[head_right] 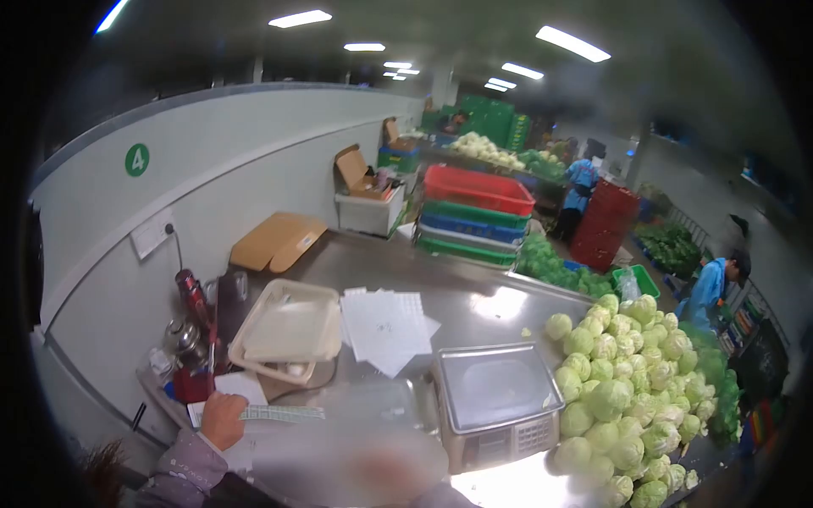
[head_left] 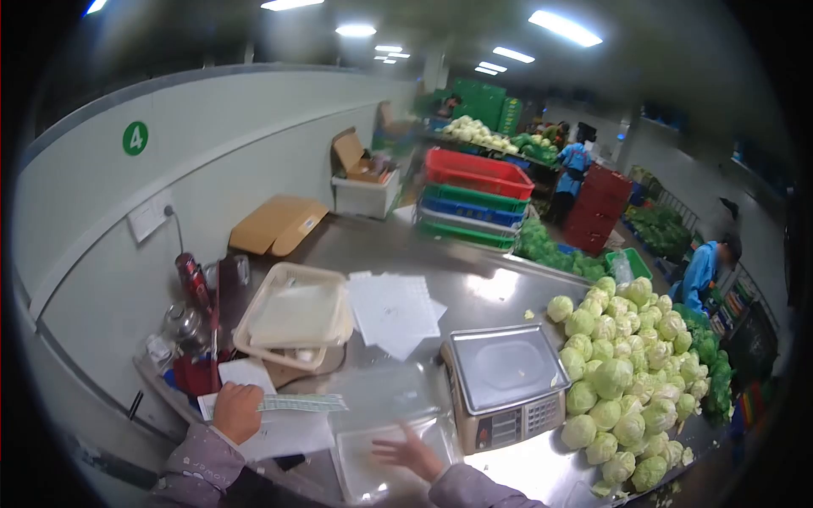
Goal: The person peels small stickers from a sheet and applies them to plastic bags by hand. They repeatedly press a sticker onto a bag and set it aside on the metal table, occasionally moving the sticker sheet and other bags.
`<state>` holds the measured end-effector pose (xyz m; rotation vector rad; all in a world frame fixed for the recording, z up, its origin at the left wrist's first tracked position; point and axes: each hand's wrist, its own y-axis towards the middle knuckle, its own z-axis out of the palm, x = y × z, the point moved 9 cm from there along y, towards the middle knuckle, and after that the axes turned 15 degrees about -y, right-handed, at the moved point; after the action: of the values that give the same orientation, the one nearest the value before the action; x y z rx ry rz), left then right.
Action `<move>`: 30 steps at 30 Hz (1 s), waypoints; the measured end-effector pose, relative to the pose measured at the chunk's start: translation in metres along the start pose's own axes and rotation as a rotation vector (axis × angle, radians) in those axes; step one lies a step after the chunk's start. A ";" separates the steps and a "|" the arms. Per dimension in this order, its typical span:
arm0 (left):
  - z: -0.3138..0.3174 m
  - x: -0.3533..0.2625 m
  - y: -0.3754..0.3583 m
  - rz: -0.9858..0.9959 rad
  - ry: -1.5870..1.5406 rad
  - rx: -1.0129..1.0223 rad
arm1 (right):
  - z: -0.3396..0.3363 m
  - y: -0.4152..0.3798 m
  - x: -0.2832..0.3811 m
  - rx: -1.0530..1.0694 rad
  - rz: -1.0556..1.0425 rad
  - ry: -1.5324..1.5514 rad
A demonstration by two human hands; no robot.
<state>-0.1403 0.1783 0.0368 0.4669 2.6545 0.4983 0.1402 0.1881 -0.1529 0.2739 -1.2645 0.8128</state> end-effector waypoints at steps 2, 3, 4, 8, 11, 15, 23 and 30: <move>-0.024 -0.062 -0.002 0.204 0.006 -0.076 | 0.031 -0.015 0.077 0.154 -0.132 0.209; -0.033 -0.091 -0.004 0.303 0.012 -0.083 | 0.042 -0.020 0.103 0.183 -0.167 0.181; -0.037 -0.112 -0.007 0.344 0.010 -0.066 | 0.047 -0.026 0.121 0.115 -0.142 0.053; -0.020 -0.151 -0.028 0.427 -0.022 -0.075 | 0.038 -0.030 0.121 -0.062 -0.020 -0.245; -0.010 -0.161 -0.043 0.399 -0.016 -0.079 | 0.043 -0.040 0.088 0.036 0.108 -0.205; -0.016 -0.169 -0.057 0.338 0.011 -0.130 | 0.040 -0.052 0.052 -0.105 0.246 -0.220; 0.011 -0.151 -0.090 0.096 -0.215 0.005 | 0.033 -0.048 0.036 -0.106 0.025 -0.266; 0.057 -0.085 -0.129 -0.527 -0.489 0.187 | 0.022 -0.063 0.036 -0.238 -0.038 -0.515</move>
<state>-0.0729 0.0474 -0.0372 -0.0701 2.2227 -0.0292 0.1685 0.1448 -0.0979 0.3255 -1.8164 0.5657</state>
